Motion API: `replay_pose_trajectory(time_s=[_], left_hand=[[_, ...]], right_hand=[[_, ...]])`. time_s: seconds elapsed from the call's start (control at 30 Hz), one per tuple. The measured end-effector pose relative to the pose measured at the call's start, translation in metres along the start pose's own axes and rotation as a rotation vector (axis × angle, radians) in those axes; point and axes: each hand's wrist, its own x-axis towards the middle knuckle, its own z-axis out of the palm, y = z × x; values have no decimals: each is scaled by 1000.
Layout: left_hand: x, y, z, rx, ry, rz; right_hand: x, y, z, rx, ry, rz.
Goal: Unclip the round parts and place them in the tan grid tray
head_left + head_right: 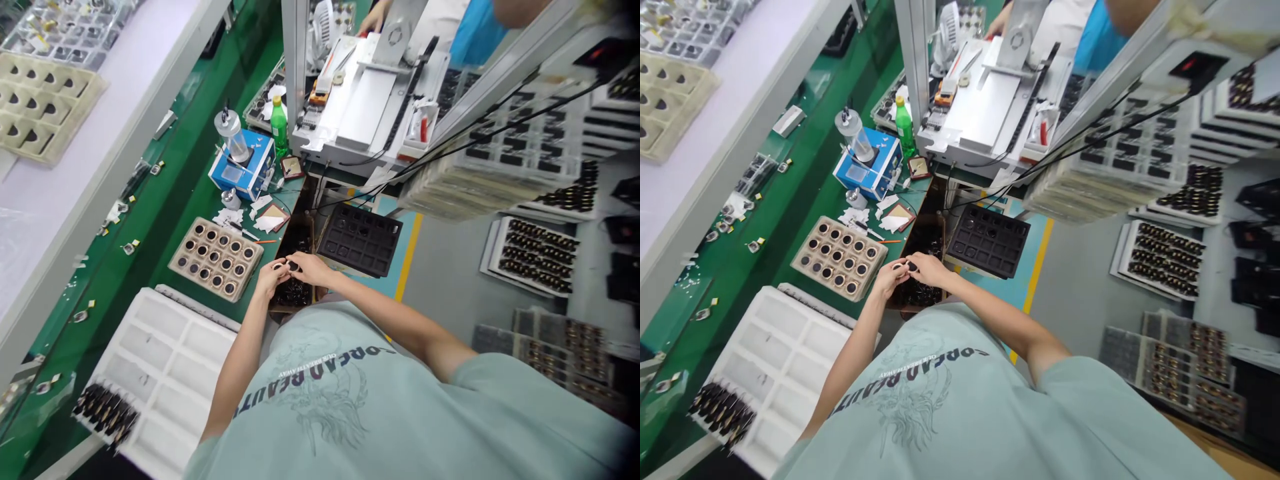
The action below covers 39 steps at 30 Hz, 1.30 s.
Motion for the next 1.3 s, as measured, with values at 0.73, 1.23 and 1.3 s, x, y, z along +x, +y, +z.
replay_pose_trajectory(time_s=[0.73, 1.23, 1.3], left_hand=[[100, 46, 72, -32, 219, -45], [-93, 31, -32, -218, 177, 283], [-101, 22, -55, -258, 235, 296]], right_hand=[[15, 81, -90, 1103, 391, 432], [52, -72, -34, 669, -124, 85], [62, -90, -18, 515, -141, 35]])
